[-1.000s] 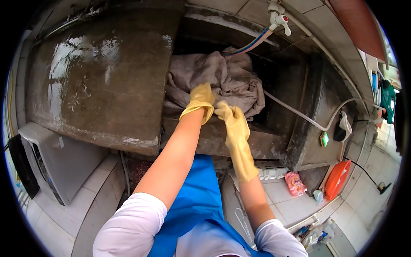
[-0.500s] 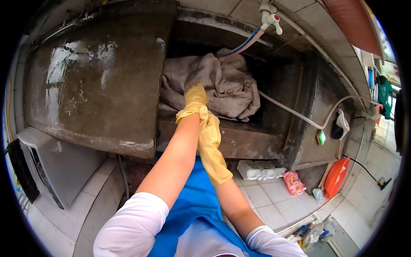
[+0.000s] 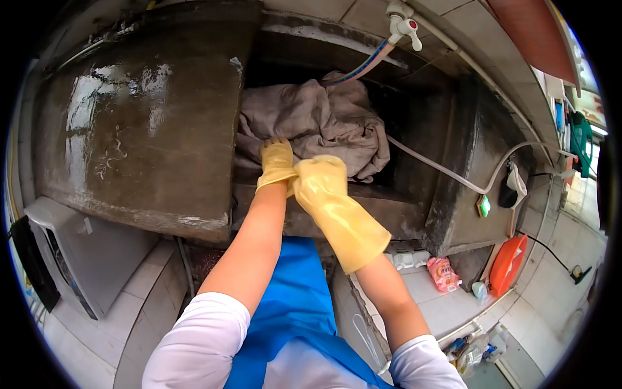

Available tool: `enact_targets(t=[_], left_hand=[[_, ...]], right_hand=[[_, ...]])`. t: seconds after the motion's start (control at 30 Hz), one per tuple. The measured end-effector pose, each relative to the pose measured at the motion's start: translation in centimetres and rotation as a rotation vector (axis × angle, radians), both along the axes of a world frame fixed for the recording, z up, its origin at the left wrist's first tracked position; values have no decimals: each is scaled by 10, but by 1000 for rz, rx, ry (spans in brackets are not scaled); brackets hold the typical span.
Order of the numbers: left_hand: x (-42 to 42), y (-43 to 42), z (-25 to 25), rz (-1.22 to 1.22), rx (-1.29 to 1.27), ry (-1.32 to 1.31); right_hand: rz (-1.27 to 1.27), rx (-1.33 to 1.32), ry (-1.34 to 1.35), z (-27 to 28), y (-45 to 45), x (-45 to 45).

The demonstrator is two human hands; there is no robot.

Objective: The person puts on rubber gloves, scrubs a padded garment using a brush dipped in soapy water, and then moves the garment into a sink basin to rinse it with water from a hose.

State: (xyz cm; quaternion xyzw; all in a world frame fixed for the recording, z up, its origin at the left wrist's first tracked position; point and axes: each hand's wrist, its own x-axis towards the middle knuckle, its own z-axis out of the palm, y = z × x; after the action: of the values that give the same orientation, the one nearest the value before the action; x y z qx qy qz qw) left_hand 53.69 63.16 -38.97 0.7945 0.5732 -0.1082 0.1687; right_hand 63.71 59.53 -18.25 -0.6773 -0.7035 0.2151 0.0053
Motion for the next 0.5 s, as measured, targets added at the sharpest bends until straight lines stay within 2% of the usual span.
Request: enact_targets(t=[0.03,0.1,0.17,0.2,0.23,0.27,0.3,0.33,0.37,0.4,0.43,0.47,0.5], left_hand=[[-1,4,-2,11,-53,-18],[3,16,9,309,-512,-232],[0,16,-6,740,-641,-925],[5,21,-18,737,-647,-923],[11,29,-30,772,-509,-992],[13,33,-40,808,-366,-1058],[8,37,-31,809,-367,-1055],[-2,43,-23,528,-352,-782],[-9,47,-6,252,-332,-505],[-13,48,8,255,-338,-498],[-18,47,24,111,-369,-155],[-22,45,32,-35,-391,189],[-23,42,30,-31,-398,198]], right_hand=[[-6,2,0,4,1,-4],[8,216,428,18,7,-14],[-34,245,556,41,-4,-26],[24,499,600,33,-13,-34],[19,430,576,28,-22,-29],[-91,226,552,32,-19,-21],[-196,20,527,42,-12,-11],[-323,-240,528,55,-4,5],[-342,-204,499,52,-1,22],[-337,-221,307,21,-8,43],[-432,-296,339,0,-12,66],[-484,-41,221,-26,-27,79],[-390,-214,162,-48,-23,101]])
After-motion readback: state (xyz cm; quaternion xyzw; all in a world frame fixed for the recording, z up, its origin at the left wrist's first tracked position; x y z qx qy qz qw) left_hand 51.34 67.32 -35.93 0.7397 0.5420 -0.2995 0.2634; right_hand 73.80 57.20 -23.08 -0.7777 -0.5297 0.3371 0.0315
